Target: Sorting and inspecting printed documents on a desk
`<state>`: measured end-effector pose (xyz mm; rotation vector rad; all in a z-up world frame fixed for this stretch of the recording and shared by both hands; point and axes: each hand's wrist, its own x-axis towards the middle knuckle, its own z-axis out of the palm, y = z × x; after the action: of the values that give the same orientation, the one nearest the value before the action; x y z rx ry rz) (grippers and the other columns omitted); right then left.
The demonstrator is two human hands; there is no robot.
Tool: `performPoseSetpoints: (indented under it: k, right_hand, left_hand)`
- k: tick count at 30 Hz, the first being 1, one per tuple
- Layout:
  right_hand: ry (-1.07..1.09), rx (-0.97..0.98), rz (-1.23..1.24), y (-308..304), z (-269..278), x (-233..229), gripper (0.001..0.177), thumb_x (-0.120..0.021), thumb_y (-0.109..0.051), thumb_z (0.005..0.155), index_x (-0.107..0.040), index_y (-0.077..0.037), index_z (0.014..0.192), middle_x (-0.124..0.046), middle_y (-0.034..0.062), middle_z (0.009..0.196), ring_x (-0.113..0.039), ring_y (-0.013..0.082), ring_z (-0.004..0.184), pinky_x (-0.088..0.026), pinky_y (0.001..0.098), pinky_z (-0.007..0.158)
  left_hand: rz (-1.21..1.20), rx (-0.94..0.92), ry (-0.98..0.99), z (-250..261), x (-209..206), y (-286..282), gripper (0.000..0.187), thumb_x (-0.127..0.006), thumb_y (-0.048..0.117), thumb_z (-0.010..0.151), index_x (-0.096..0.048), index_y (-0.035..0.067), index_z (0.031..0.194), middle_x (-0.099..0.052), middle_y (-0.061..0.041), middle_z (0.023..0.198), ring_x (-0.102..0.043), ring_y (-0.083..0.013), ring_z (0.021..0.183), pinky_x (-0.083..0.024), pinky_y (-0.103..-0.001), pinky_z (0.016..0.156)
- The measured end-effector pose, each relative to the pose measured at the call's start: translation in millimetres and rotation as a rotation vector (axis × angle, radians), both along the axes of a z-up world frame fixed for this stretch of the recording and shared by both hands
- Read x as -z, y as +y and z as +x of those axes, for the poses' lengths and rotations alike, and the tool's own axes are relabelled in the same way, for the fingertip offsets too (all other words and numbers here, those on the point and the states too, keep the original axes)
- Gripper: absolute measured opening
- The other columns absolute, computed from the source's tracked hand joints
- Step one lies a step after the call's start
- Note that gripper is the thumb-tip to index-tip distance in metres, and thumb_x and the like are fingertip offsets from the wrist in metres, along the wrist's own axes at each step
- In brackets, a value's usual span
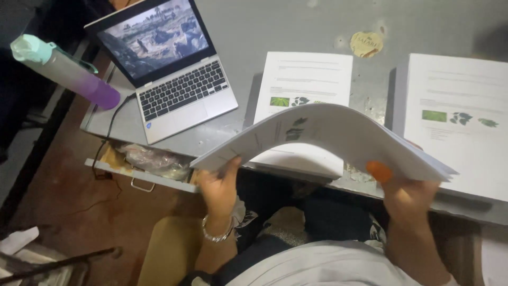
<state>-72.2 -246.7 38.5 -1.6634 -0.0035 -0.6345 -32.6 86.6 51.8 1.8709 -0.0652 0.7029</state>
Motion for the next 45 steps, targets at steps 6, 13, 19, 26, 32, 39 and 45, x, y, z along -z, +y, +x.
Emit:
performPoseSetpoints:
  k: [6,13,19,26,32,39,45]
  right_hand:
    - [0.219,0.148,0.207,32,37,-12,0.047,-0.081,-0.016,0.080,-0.066,-0.003,0.123,-0.071,0.0115,0.114,-0.068,0.0252,0.102,-0.063,0.0357,0.085]
    - [0.199,0.152,0.263,19,34,17,0.027,-0.090,-0.011,0.071,-0.075,-0.007,0.093,-0.074,0.0040,0.094,-0.069,0.0164,0.087,-0.062,0.0311,0.075]
    - [0.233,0.067,0.219,15,41,26,0.042,-0.089,-0.023,0.069,-0.073,-0.006,0.104,-0.076,0.0087,0.098,-0.072,0.0230,0.093,-0.064,0.0364,0.077]
    - [-0.068,-0.490,0.164,-2,4,-38,0.057,-0.062,0.011,0.090,-0.050,-0.004,0.144,-0.072,0.0103,0.127,-0.074,0.0247,0.113,-0.068,0.0199,0.078]
    - [-0.012,-0.410,-0.464,-38,-54,-73,0.027,-0.060,-0.015,0.097,-0.071,-0.006,0.121,-0.078,0.0070,0.117,-0.082,0.0174,0.101,-0.065,0.0253,0.087]
    - [0.511,0.242,-0.278,-136,-134,-7,0.044,-0.054,0.001,0.071,-0.081,-0.009,0.105,-0.080,0.0068,0.096,-0.056,0.0100,0.054,-0.039,0.0217,0.049]
    - [1.012,0.721,-0.065,-205,-134,-8,0.029,-0.063,-0.023,0.106,-0.067,0.002,0.121,-0.066,0.0196,0.099,-0.061,0.0309,0.084,-0.046,0.0444,0.079]
  left_hand:
    - [-0.225,-0.063,0.163,32,48,-27,0.027,-0.093,0.020,0.069,-0.075,0.001,0.076,-0.077,-0.004,0.080,-0.067,-0.0079,0.075,-0.060,-0.029,0.067]
    - [-0.337,-0.056,0.140,27,46,-22,0.030,-0.088,0.005,0.072,-0.075,-0.007,0.096,-0.076,-0.014,0.098,-0.072,-0.0184,0.088,-0.062,-0.034,0.083]
    - [-0.197,-0.110,0.134,37,67,-17,0.033,-0.087,0.011,0.076,-0.074,-0.008,0.100,-0.075,-0.016,0.102,-0.071,-0.0208,0.090,-0.060,-0.035,0.080]
    - [-0.172,-0.092,0.090,16,63,21,0.036,-0.086,0.008,0.080,-0.066,0.001,0.109,-0.072,-0.015,0.109,-0.073,-0.0285,0.103,-0.063,-0.036,0.092]
    - [0.014,-0.010,0.194,-5,35,28,0.017,-0.086,0.006,0.083,-0.073,0.000,0.092,-0.074,-0.009,0.082,-0.072,-0.0194,0.068,-0.061,-0.028,0.060]
    - [0.018,0.242,0.852,35,-88,-82,0.043,-0.086,0.023,0.069,-0.076,0.009,0.108,-0.081,-0.007,0.098,-0.078,-0.0196,0.088,-0.063,-0.029,0.081]
    - [0.128,1.021,0.680,72,-97,-140,0.063,-0.062,0.041,0.090,-0.047,0.021,0.148,-0.064,-0.025,0.136,-0.061,-0.0264,0.133,-0.044,-0.033,0.106]
